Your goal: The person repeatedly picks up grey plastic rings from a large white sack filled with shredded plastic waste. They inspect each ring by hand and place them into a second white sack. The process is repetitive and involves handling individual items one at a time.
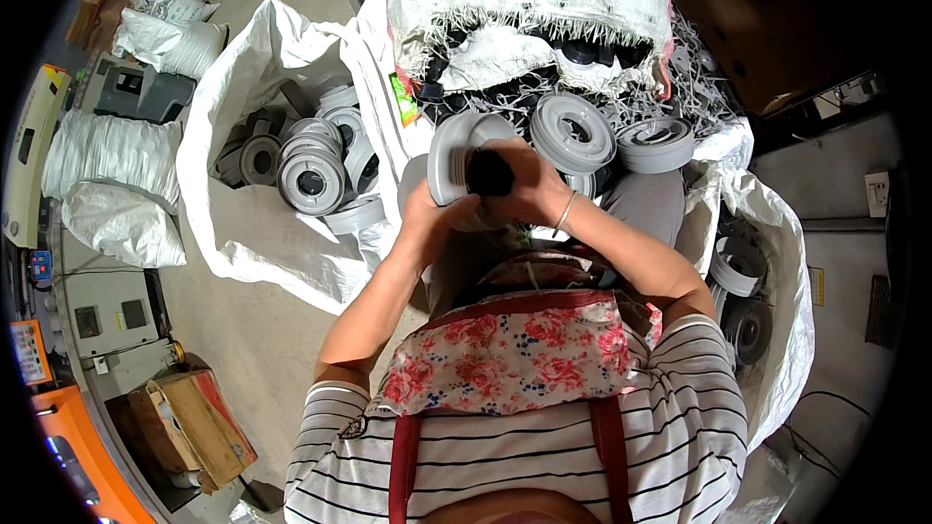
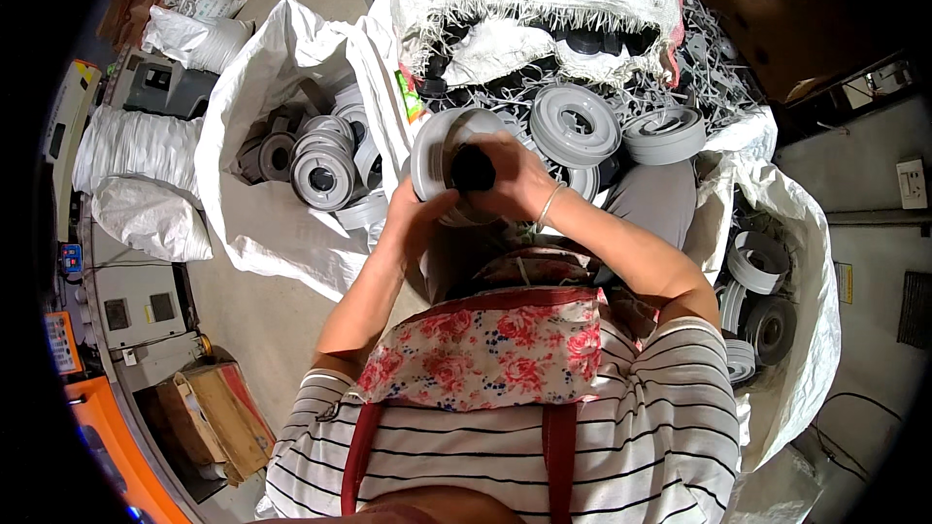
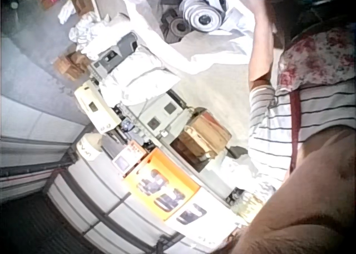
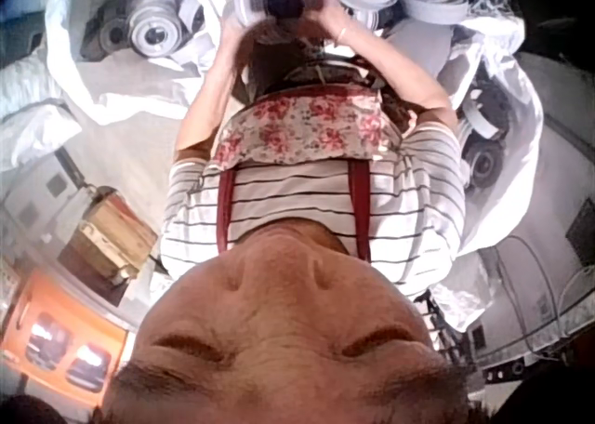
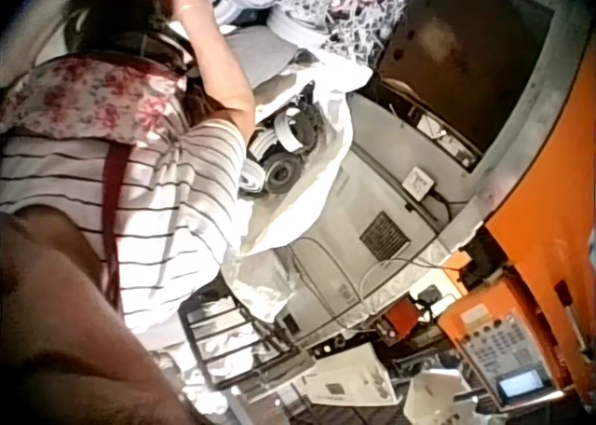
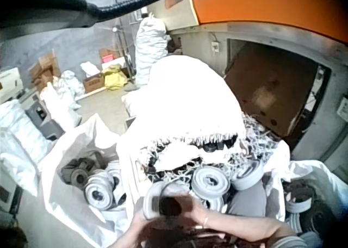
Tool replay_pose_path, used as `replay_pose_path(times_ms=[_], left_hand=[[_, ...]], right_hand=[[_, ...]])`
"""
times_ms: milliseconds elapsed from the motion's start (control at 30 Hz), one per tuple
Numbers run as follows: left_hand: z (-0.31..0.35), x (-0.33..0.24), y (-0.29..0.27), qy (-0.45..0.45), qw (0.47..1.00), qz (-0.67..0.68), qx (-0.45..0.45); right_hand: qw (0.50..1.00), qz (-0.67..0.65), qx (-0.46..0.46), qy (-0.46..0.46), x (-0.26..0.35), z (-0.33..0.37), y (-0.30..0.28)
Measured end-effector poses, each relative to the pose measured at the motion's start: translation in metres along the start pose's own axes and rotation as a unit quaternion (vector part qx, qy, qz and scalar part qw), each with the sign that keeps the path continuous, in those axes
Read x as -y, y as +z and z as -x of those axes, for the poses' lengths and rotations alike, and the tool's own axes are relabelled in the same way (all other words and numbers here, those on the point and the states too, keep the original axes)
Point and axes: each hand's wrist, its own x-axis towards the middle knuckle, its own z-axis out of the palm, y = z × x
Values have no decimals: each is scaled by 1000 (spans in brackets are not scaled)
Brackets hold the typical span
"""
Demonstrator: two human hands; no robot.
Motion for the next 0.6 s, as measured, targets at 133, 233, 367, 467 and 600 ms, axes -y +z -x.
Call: replay_pose_path(times_ms=[133, 233, 367, 467, 600], left_hand=[[5, -5, 6, 18, 1000, -16, 6], [11, -9, 13, 33, 999, -18, 9], [12, -14, 14, 84, 985, -141, 53], [12, -1, 12, 190, 941, -276, 44], [21, 3, 18, 287, 906, -312, 15]], right_hand=[[989, -88, 44, 109, 6, -7, -10], [982, -101, 46, 153, 17, -12, -14], [950, -236, 13, 203, 11, -7, -6], [858, -449, 13, 250, -3, -3, 4], [612, -720, 46, 323, 8, -8, -5]])
